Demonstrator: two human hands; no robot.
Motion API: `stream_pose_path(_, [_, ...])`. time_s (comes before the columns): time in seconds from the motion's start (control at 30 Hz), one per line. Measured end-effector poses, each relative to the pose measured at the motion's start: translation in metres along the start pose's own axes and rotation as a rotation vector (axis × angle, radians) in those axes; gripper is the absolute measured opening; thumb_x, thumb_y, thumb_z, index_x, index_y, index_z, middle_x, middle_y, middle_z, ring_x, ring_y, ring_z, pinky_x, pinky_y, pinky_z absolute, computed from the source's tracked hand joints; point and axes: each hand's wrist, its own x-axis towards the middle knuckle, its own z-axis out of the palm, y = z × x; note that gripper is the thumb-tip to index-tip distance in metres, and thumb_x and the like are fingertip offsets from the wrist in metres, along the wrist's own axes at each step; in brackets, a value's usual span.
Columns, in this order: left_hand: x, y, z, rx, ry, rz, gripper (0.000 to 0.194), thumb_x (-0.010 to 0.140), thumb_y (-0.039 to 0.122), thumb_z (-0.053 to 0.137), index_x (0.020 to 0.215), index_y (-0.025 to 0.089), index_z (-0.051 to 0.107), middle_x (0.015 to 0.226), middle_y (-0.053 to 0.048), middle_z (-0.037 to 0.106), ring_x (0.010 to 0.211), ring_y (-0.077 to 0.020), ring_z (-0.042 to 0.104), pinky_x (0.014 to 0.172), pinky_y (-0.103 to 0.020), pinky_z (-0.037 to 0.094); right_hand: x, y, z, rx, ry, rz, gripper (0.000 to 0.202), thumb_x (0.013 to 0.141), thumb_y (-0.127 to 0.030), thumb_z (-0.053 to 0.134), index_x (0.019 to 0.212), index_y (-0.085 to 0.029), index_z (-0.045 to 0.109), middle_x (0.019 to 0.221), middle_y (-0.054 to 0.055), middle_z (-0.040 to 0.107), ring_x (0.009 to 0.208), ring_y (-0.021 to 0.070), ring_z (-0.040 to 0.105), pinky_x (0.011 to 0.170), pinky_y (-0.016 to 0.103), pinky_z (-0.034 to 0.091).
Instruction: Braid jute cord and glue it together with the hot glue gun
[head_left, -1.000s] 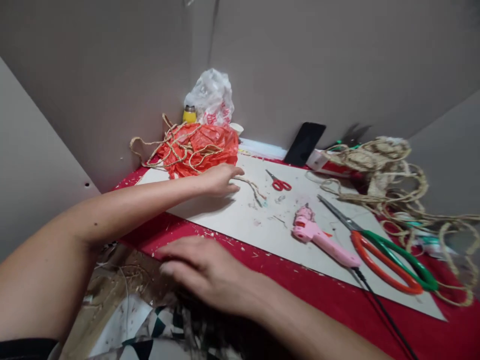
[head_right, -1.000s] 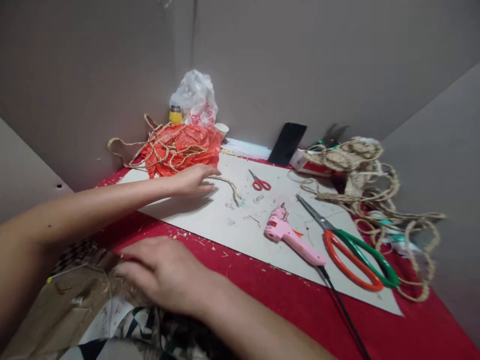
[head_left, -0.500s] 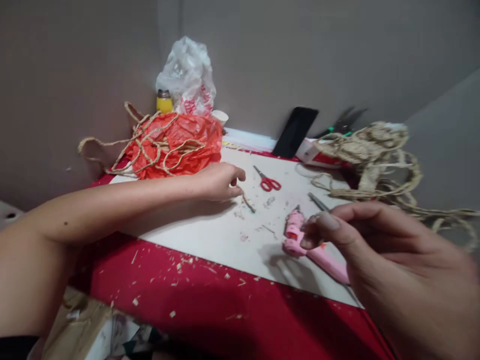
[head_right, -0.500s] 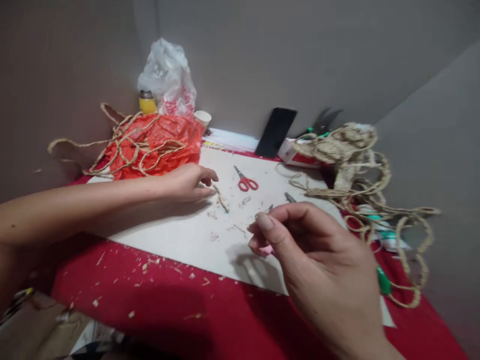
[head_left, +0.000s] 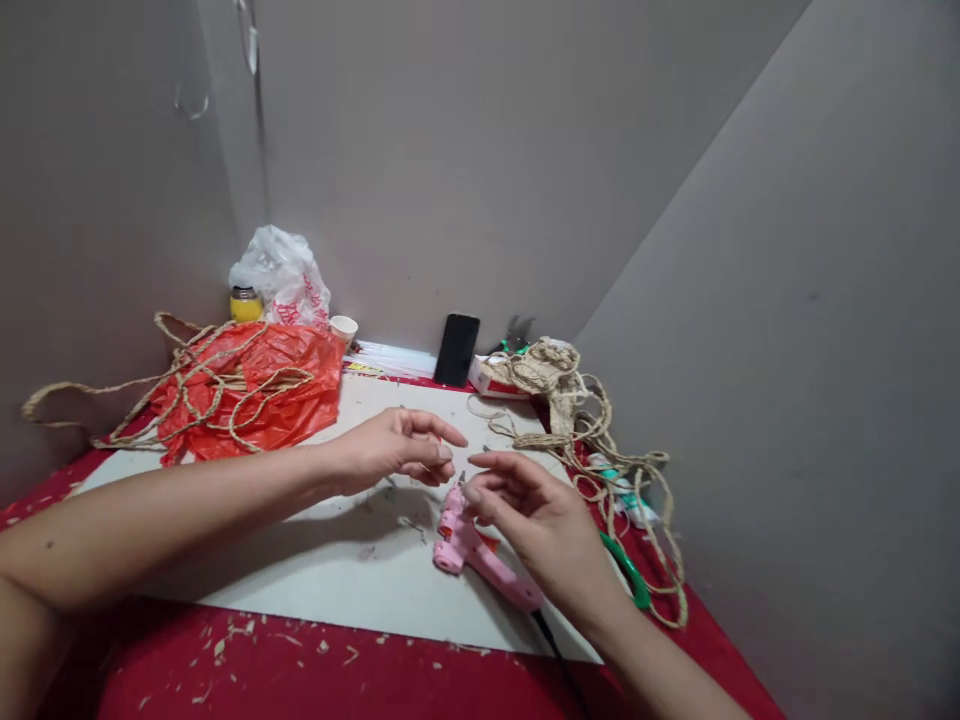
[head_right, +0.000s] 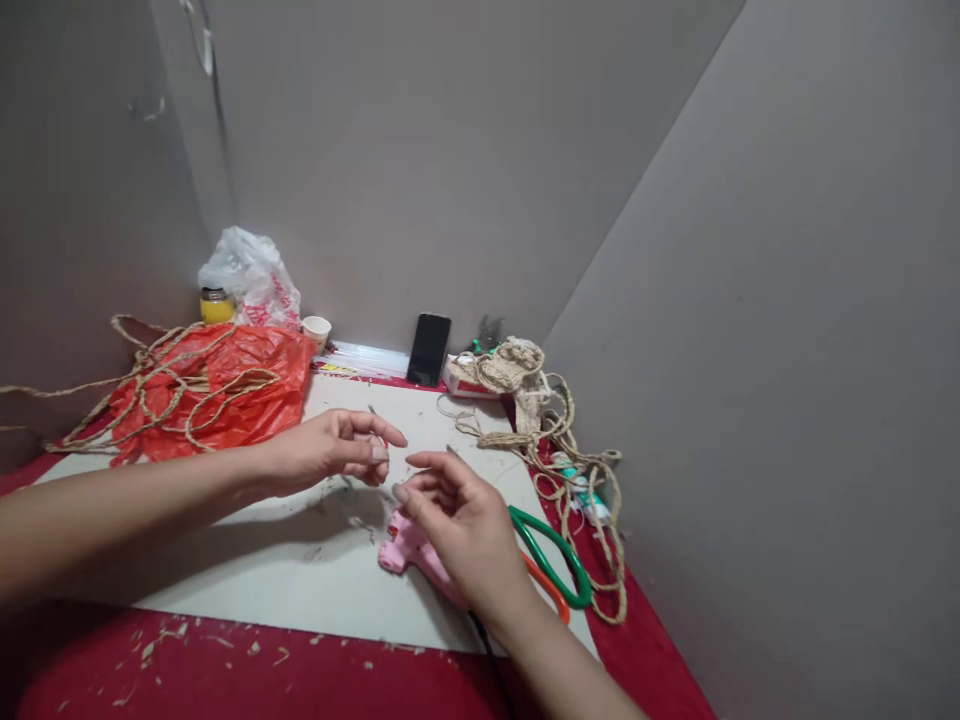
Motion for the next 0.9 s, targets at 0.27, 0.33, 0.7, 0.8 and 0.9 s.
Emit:
stream_pose_path(0.27, [-0.006, -0.004, 0.033, -0.001, 0.069, 0.007, 0.024, 0.072, 0.020, 0.071, 0.095, 0.014, 0.067, 0.071, -0.002, 0.068, 0.064, -0.0106, 0.062, 0.070, -0.026, 0.046, -0.001, -0.001, -0.015, 0.059, -0.131, -0.173, 0.013, 0.081, -0.031, 0.068, 0.080, -0.018, 0.067, 0.073, 0.000, 0.067, 0.066, 0.0133, 0.061, 0.064, 0.025, 0.048])
stream_pose_path(0.33, [-0.007, 0.001, 0.039, -0.019, 0.093, 0.012, 0.025, 0.072, 0.020, 0.071, 0.096, 0.013, 0.067, 0.073, -0.004, 0.069, 0.066, -0.0120, 0.064, 0.072, -0.028, 0.047, 0.000, -0.006, -0.020, 0.095, -0.131, -0.185, 0.013, 0.080, -0.031, 0.068, 0.080, -0.018, 0.068, 0.071, -0.001, 0.067, 0.062, 0.0119, 0.059, 0.060, 0.024, 0.047])
stream_pose_path(0.7, [-0.011, 0.009, 0.032, -0.184, 0.173, 0.101, 0.029, 0.069, 0.017, 0.073, 0.096, 0.011, 0.064, 0.080, -0.006, 0.071, 0.068, -0.0131, 0.066, 0.078, -0.031, 0.048, 0.021, -0.023, -0.015, 0.170, -0.122, -0.147, 0.019, 0.074, -0.034, 0.075, 0.076, -0.018, 0.067, 0.063, -0.001, 0.066, 0.057, 0.0131, 0.061, 0.055, 0.024, 0.048])
stream_pose_path(0.8, [-0.013, 0.013, 0.023, -0.199, 0.168, 0.113, 0.029, 0.071, 0.017, 0.072, 0.098, 0.011, 0.063, 0.079, -0.007, 0.071, 0.067, -0.0132, 0.066, 0.077, -0.031, 0.048, 0.029, -0.027, -0.007, 0.140, -0.123, -0.154, 0.021, 0.073, -0.036, 0.075, 0.073, -0.017, 0.066, 0.059, -0.001, 0.064, 0.055, 0.0128, 0.059, 0.054, 0.024, 0.047])
stream_pose_path(0.9, [-0.015, 0.013, 0.016, -0.228, 0.150, 0.108, 0.030, 0.072, 0.016, 0.070, 0.099, 0.010, 0.061, 0.074, -0.007, 0.071, 0.064, -0.0127, 0.065, 0.074, -0.030, 0.048, 0.034, -0.031, 0.001, 0.064, -0.134, -0.185, 0.022, 0.078, -0.038, 0.069, 0.072, -0.017, 0.063, 0.057, -0.003, 0.059, 0.052, 0.0108, 0.053, 0.053, 0.023, 0.044])
